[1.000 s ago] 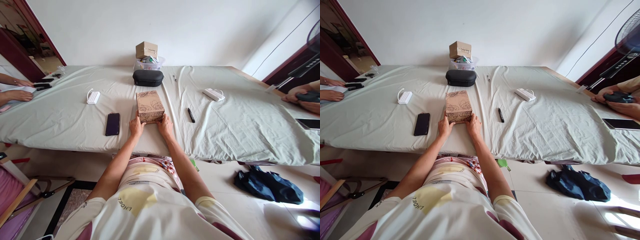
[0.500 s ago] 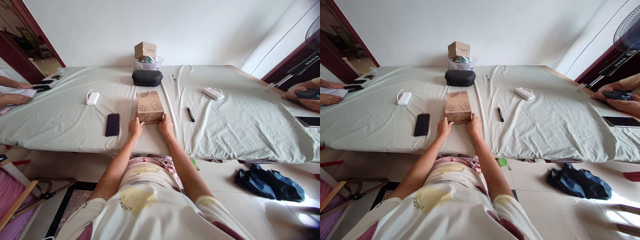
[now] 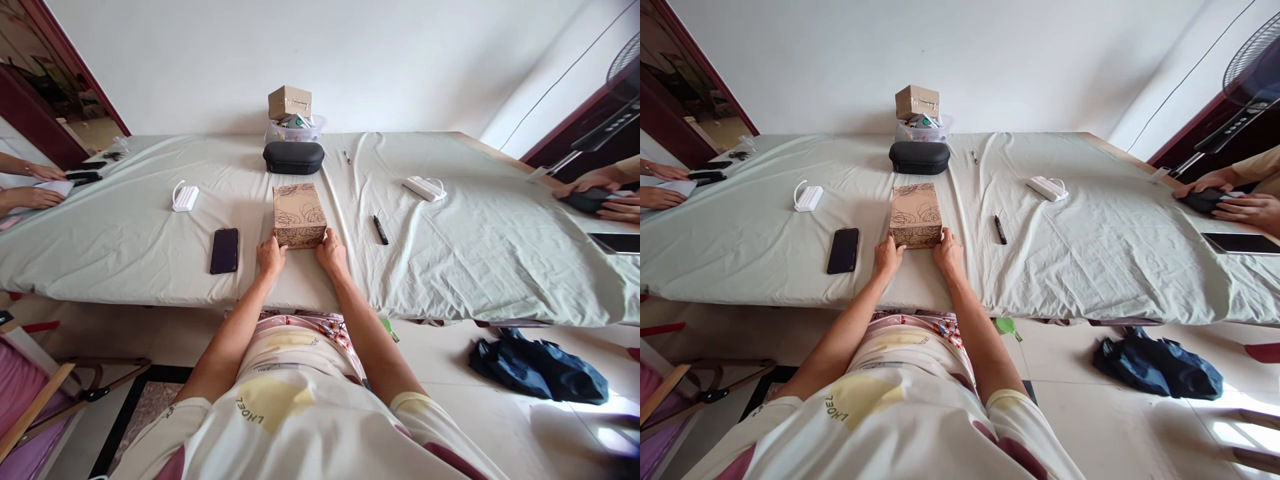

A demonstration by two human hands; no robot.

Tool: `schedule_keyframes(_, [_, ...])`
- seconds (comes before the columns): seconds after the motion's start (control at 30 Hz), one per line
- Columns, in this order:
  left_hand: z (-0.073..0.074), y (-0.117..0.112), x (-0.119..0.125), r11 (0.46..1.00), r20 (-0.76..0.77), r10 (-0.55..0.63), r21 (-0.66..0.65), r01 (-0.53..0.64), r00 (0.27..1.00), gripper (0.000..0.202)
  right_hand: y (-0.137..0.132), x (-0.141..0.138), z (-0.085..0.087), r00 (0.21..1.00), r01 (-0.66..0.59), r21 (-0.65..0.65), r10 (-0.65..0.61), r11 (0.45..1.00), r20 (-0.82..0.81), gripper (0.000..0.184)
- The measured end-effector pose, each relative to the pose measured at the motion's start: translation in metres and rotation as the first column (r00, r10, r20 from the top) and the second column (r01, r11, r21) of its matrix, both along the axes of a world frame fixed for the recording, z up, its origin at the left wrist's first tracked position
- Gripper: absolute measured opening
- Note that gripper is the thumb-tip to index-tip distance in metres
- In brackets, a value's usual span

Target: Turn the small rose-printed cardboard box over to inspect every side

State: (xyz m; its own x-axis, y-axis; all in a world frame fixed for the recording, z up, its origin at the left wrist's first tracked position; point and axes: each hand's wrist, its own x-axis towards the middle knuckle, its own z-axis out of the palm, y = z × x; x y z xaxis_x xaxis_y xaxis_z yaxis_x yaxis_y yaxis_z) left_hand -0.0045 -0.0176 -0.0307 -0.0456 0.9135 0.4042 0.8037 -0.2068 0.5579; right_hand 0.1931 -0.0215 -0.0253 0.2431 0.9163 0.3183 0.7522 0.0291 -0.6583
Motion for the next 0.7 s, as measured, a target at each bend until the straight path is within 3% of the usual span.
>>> schedule_keyframes(0.33, [0.001, -0.002, 0.001, 1.000, -0.018, 0.014, 0.021, -0.014, 1.000, 0.053, -0.001, -0.001, 0.001, 0.999, 0.007, -0.026, -0.006, 1.000, 0.037, 0.047])
schedule_keyframes(0.53, [0.015, -0.009, 0.003, 0.995, -0.115, 0.036, -0.092, -0.046, 0.993, 0.056, -0.007, -0.005, 0.013, 0.995, 0.018, -0.143, -0.003, 0.990, 0.101, 0.050])
schedule_keyframes(0.7, [0.019, -0.011, 0.003, 0.993, -0.109, 0.030, -0.107, -0.042, 0.994, 0.055, -0.008, -0.005, 0.014, 0.994, 0.017, -0.117, -0.005, 0.993, 0.107, 0.048])
